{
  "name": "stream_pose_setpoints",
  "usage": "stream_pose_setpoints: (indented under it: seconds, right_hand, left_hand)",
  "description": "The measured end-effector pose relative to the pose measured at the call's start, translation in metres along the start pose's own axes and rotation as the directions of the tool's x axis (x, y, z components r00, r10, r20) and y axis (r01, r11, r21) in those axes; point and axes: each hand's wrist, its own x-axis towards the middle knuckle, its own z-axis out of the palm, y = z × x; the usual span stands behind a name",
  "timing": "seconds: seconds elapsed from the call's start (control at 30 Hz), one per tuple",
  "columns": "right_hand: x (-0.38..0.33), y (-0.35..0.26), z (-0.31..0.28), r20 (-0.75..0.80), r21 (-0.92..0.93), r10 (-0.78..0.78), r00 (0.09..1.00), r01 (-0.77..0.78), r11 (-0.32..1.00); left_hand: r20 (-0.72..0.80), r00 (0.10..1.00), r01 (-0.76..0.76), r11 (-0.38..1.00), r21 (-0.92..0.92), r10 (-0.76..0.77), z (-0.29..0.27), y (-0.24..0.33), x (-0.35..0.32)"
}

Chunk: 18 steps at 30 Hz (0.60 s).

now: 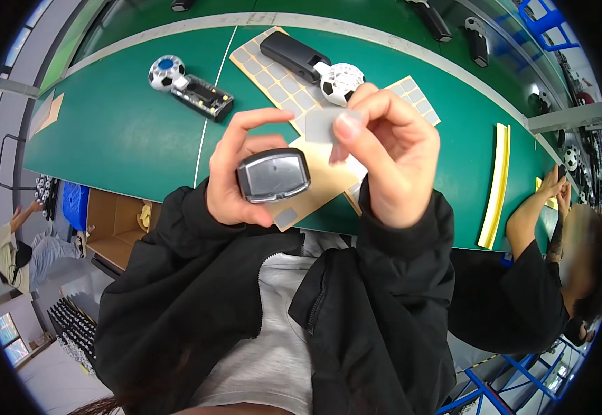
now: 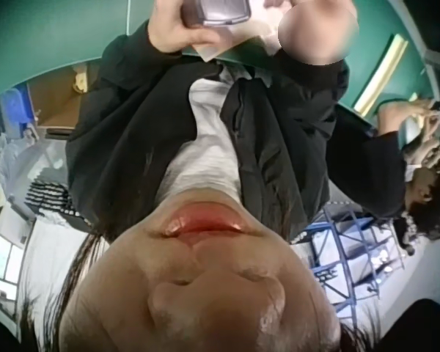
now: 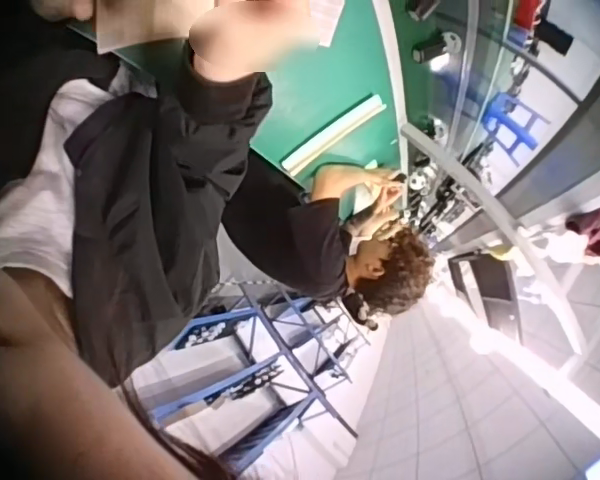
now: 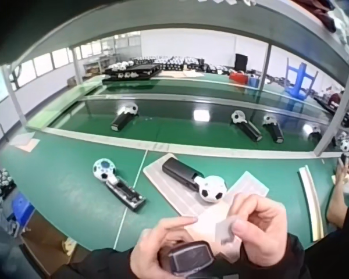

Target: Peeling labels from a sheet and applying them to the base of handheld soccer ball toys.

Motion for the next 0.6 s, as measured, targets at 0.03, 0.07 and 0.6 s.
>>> stream_pose_setpoints:
  seconds: [0.03, 0.07, 0.6]
  right_hand:
    - [-0.006, -0.006, 0.003, 0.025, 0.064, 0.076, 0.997, -0.077, 0.995]
    - [-0.012, -0.014, 0.008, 0.054, 0.125, 0.150, 0.987, -0.155, 0.980]
    - [-0.028, -0.024, 0.016, 0.079, 0.146, 0.262, 0.962, -0.272, 0.951]
  left_hand:
    - [0.017, 0.997, -0.076, 0.996, 0.038, 0.075, 0.000, -0.002, 0.001]
    - [0.038, 0.988, -0.150, 0.986, 0.074, 0.148, -0.001, -0.004, 0.003]
    - [0.119, 0.925, -0.381, 0.875, 0.299, 0.362, 0.005, -0.002, 0.011]
